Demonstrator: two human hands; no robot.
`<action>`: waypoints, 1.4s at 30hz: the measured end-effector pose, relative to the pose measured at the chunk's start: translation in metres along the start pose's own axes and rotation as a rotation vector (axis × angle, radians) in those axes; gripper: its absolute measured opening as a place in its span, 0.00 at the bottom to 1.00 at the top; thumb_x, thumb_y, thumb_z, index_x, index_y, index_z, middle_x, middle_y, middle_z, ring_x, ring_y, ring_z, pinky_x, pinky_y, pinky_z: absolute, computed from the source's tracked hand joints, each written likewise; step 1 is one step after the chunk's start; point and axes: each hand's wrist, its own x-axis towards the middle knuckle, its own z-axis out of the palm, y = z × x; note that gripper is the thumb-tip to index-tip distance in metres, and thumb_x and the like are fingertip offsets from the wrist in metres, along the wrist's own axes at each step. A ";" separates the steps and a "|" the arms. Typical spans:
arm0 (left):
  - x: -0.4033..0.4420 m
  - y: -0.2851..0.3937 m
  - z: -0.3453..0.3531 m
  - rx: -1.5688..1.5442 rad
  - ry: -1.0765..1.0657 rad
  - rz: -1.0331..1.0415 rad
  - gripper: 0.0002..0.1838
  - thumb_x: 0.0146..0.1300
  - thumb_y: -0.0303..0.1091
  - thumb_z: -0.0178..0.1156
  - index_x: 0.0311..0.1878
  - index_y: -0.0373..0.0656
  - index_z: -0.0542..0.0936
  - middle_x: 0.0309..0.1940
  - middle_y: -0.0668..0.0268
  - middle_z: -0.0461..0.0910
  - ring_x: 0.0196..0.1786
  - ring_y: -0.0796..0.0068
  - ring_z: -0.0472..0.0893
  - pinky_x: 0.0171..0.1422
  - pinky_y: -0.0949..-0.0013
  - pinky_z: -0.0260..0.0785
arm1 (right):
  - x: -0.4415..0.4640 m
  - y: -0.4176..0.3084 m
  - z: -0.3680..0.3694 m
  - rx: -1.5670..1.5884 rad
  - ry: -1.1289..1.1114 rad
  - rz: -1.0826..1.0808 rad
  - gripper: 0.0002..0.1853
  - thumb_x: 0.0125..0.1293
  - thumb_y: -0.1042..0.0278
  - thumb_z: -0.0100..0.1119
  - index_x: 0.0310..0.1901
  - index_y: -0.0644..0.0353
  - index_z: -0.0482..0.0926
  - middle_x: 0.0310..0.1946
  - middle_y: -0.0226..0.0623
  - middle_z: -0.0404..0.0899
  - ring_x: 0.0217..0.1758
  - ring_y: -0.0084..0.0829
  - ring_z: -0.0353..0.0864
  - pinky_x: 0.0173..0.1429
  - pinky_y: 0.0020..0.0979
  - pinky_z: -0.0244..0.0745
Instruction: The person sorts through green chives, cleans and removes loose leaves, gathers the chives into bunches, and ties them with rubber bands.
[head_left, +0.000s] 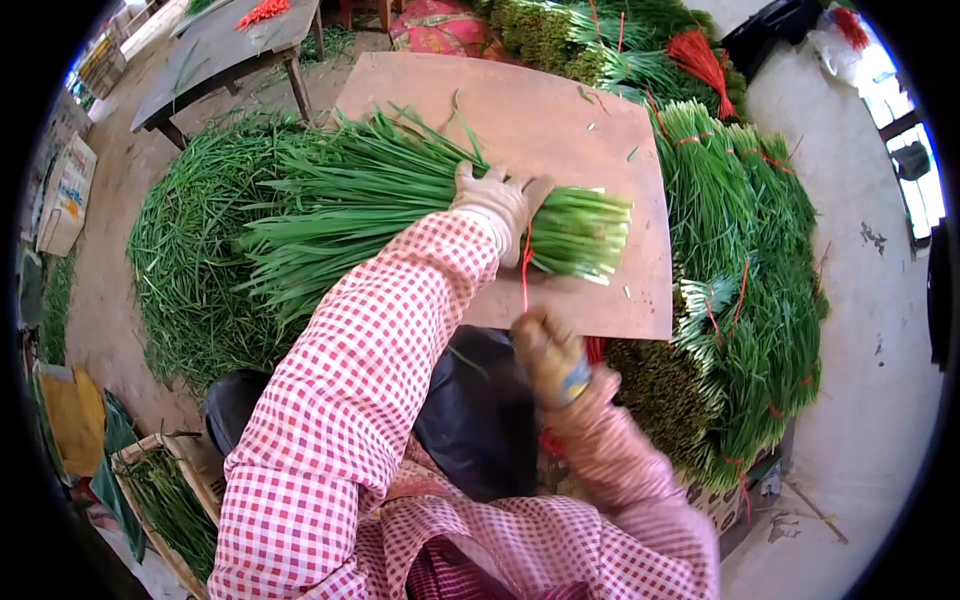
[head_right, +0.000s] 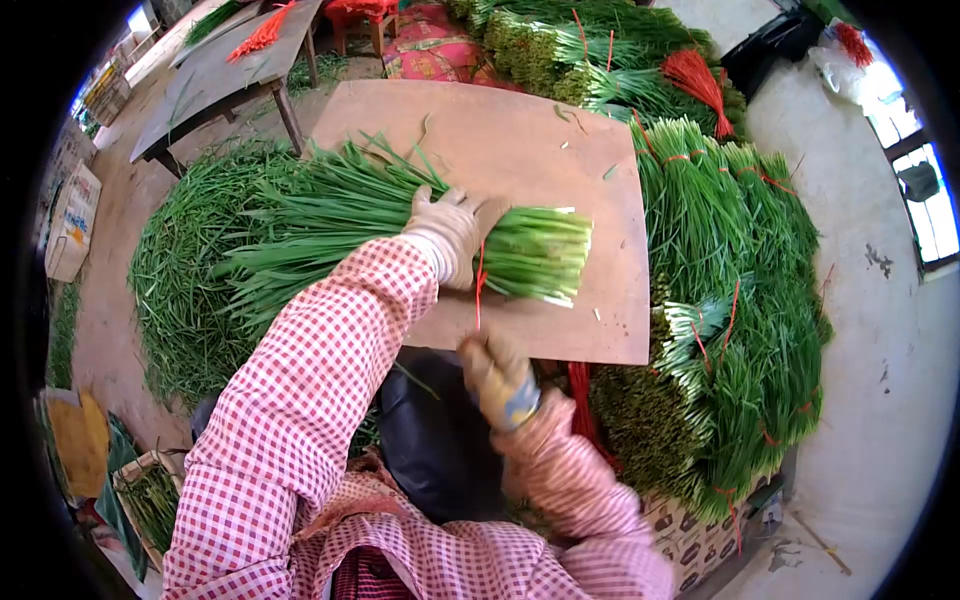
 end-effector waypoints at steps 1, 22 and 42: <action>0.000 0.000 0.002 0.053 0.001 -0.002 0.56 0.43 0.50 0.71 0.74 0.52 0.51 0.70 0.62 0.62 0.74 0.61 0.58 0.73 0.38 0.45 | -0.009 0.032 -0.001 0.075 -0.048 -0.003 0.11 0.71 0.59 0.51 0.38 0.57 0.72 0.21 0.21 0.65 0.22 0.14 0.61 0.26 0.19 0.57; -0.033 -0.001 -0.027 0.226 -0.107 0.142 0.54 0.34 0.53 0.78 0.68 0.55 0.63 0.63 0.66 0.70 0.70 0.65 0.65 0.72 0.35 0.47 | 0.115 -0.059 -0.073 0.355 0.094 0.146 0.10 0.67 0.62 0.58 0.44 0.58 0.75 0.27 0.31 0.74 0.38 0.29 0.81 0.48 0.32 0.79; -0.119 0.073 0.120 -1.980 0.296 -0.248 0.50 0.49 0.33 0.77 0.70 0.45 0.54 0.58 0.61 0.72 0.58 0.65 0.75 0.59 0.57 0.73 | 0.057 -0.031 -0.037 -0.053 -0.242 0.507 0.39 0.50 0.44 0.73 0.57 0.66 0.74 0.47 0.45 0.82 0.45 0.36 0.84 0.51 0.36 0.80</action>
